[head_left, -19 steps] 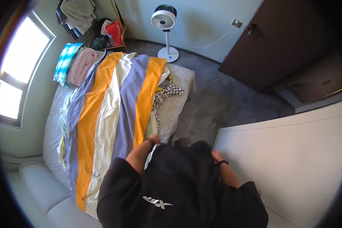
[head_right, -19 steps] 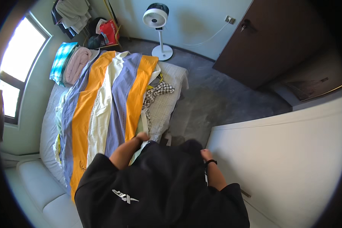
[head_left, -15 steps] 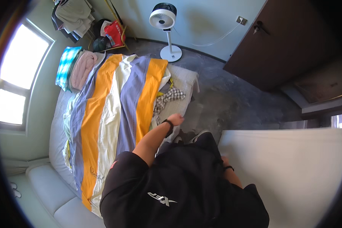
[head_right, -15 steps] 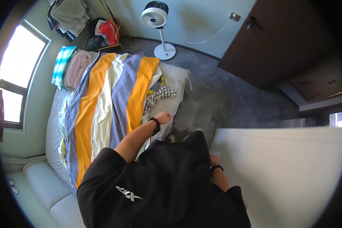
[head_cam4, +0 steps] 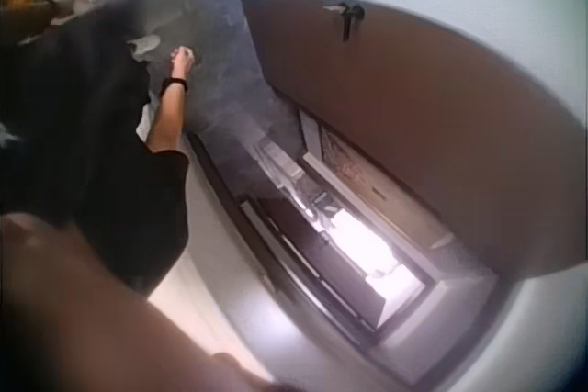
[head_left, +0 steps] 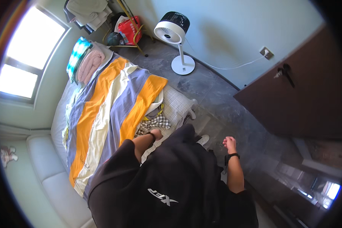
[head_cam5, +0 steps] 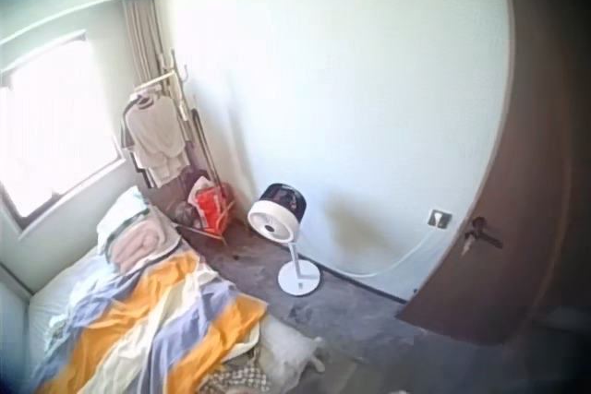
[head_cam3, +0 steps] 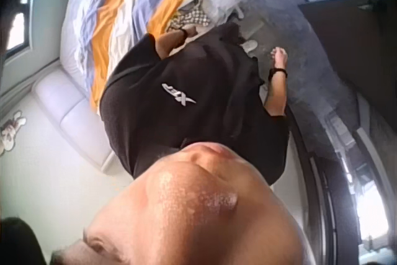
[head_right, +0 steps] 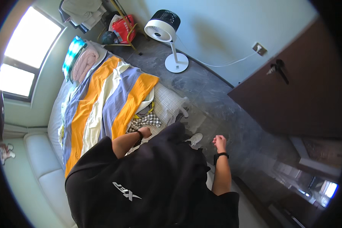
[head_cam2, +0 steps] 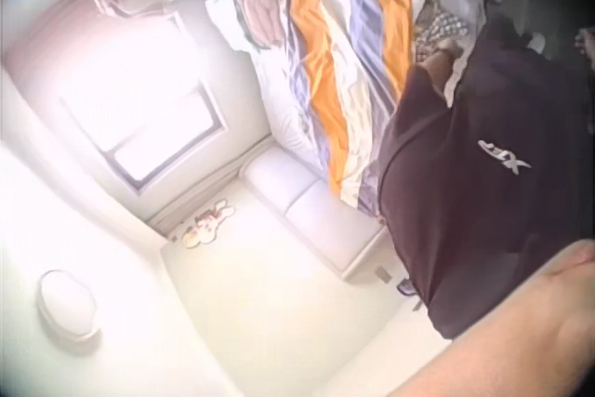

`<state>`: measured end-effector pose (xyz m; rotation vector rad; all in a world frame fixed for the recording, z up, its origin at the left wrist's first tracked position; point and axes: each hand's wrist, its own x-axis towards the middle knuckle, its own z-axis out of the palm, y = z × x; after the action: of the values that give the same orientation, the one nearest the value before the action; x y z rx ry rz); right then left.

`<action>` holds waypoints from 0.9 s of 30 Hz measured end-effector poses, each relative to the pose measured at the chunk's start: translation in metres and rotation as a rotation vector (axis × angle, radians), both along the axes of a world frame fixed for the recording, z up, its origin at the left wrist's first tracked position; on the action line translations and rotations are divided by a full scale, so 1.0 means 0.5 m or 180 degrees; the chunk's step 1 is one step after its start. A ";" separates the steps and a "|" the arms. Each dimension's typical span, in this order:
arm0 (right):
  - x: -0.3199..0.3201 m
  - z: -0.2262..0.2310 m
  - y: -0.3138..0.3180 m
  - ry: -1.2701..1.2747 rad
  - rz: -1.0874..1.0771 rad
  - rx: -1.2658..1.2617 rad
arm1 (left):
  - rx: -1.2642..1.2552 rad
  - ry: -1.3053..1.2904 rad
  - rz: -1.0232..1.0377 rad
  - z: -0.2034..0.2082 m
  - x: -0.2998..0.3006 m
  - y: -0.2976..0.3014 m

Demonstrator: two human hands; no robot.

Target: The person folds a duvet cover and places it on a stack of other folded linens on a bed.

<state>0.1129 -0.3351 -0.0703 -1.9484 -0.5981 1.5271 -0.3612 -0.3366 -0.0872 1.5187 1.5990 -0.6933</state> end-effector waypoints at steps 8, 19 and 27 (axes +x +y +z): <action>0.059 -0.064 0.395 -0.0776 0.2153 -0.0876 | -0.0709 -0.0114 0.1345 0.004 0.025 -0.025; -0.305 -0.050 0.897 -0.0910 0.4035 0.0550 | 0.0993 -0.0291 0.2389 0.011 0.041 0.534; -0.738 -0.014 1.049 -0.0625 0.5945 0.1562 | 0.3541 -0.0926 0.3136 0.126 -0.022 0.762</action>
<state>-0.2562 0.1895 -0.0774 -0.7752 -2.9786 1.5689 -0.3720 0.0444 -0.0240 1.1030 2.2806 1.0630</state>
